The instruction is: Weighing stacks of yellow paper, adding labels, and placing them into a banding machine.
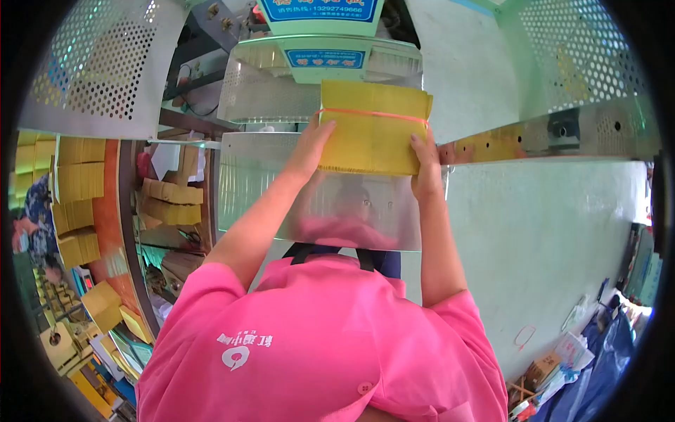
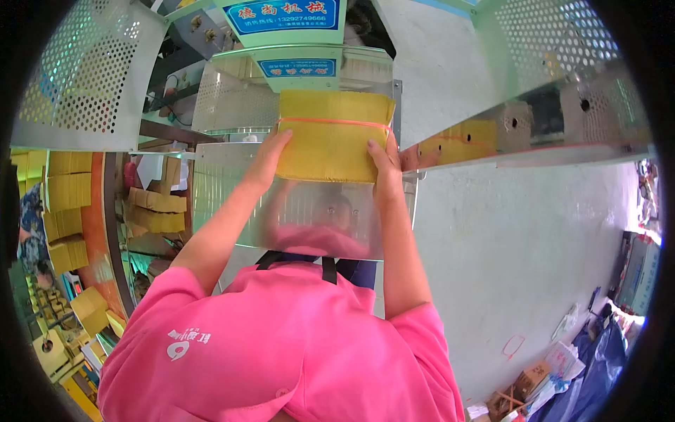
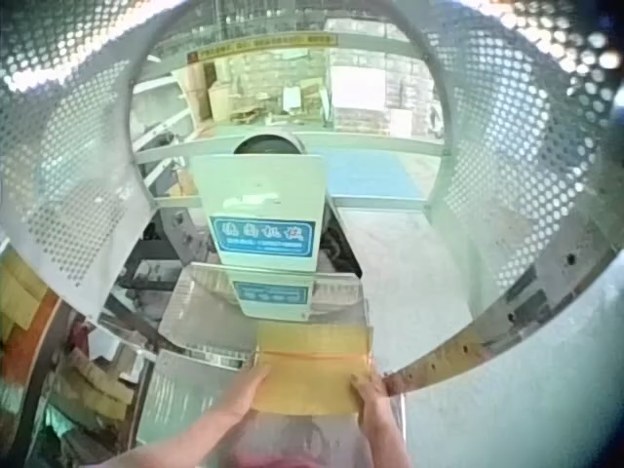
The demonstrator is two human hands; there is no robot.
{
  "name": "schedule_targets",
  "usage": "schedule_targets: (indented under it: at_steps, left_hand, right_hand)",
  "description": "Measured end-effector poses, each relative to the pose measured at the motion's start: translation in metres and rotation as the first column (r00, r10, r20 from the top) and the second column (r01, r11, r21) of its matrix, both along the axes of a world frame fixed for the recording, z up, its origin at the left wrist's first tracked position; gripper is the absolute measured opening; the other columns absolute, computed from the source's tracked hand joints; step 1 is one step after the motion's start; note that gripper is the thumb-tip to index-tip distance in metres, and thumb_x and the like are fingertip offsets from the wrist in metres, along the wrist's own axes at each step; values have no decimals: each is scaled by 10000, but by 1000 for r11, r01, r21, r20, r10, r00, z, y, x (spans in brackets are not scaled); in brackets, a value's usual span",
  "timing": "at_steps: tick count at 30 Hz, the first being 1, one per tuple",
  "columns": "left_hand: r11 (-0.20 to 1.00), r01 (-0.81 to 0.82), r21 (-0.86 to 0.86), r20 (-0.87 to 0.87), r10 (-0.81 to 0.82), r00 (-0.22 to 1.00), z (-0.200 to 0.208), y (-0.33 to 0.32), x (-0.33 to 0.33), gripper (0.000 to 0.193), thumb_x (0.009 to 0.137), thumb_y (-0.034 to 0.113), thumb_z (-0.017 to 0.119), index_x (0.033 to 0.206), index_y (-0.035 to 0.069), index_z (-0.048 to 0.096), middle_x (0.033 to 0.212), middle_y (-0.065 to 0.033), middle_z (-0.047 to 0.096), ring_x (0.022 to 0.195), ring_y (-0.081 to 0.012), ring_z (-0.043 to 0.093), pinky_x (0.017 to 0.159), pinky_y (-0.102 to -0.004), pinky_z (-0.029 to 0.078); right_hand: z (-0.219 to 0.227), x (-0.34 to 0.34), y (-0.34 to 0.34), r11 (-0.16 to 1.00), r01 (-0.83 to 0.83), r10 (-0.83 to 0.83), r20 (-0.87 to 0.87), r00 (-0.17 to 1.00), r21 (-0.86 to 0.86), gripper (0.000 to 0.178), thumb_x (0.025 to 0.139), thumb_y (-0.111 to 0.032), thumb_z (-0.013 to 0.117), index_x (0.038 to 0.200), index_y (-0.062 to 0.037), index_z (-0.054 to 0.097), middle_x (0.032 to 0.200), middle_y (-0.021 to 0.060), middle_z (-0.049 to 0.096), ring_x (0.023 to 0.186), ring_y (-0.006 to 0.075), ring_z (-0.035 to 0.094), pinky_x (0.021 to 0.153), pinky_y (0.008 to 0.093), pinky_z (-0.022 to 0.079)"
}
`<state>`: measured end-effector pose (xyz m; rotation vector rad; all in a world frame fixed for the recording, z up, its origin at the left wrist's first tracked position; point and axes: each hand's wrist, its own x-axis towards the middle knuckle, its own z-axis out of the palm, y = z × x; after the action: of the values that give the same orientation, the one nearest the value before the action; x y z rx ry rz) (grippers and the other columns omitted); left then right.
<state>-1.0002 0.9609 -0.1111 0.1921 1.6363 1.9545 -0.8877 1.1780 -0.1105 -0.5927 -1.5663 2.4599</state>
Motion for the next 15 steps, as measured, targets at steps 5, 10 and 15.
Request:
schedule_targets:
  at_steps: [5, 10, 15]
  left_hand:
    - [999, 26, -23, 3, -26, 1000, 0, 3, -2, 592, 959, 352, 543, 1404, -13, 401, 1290, -122, 547, 1161, -187, 524, 983, -328, 419]
    - [995, 46, -83, -5, -46, 999, -11, 0, -6, 569, 965, 362, 539, 1389, -1, 430, 1270, -125, 573, 1128, -184, 554, 959, -326, 436]
    - [998, 56, -24, 34, -56, 998, 2, 9, -5, 583, 961, 354, 546, 1421, 23, 413, 1288, -116, 563, 1163, -175, 534, 984, -321, 417]
  right_hand:
    - [-2, -2, -3, 997, 67, -64, 45, 997, -50, 559, 956, -236, 518, 1466, -48, 389, 1347, 84, 508, 1266, 195, 452, 1077, 324, 334]
    - [-10, -3, -2, 999, 40, -39, 25, 999, -22, 564, 964, -264, 518, 1475, -63, 384, 1377, 73, 488, 1293, 193, 428, 1089, 324, 322]
    - [-20, -1, 1, 995, 80, -82, 41, 996, 54, 560, 968, -266, 514, 1479, -77, 385, 1379, 64, 475, 1301, 192, 408, 1101, 330, 306]
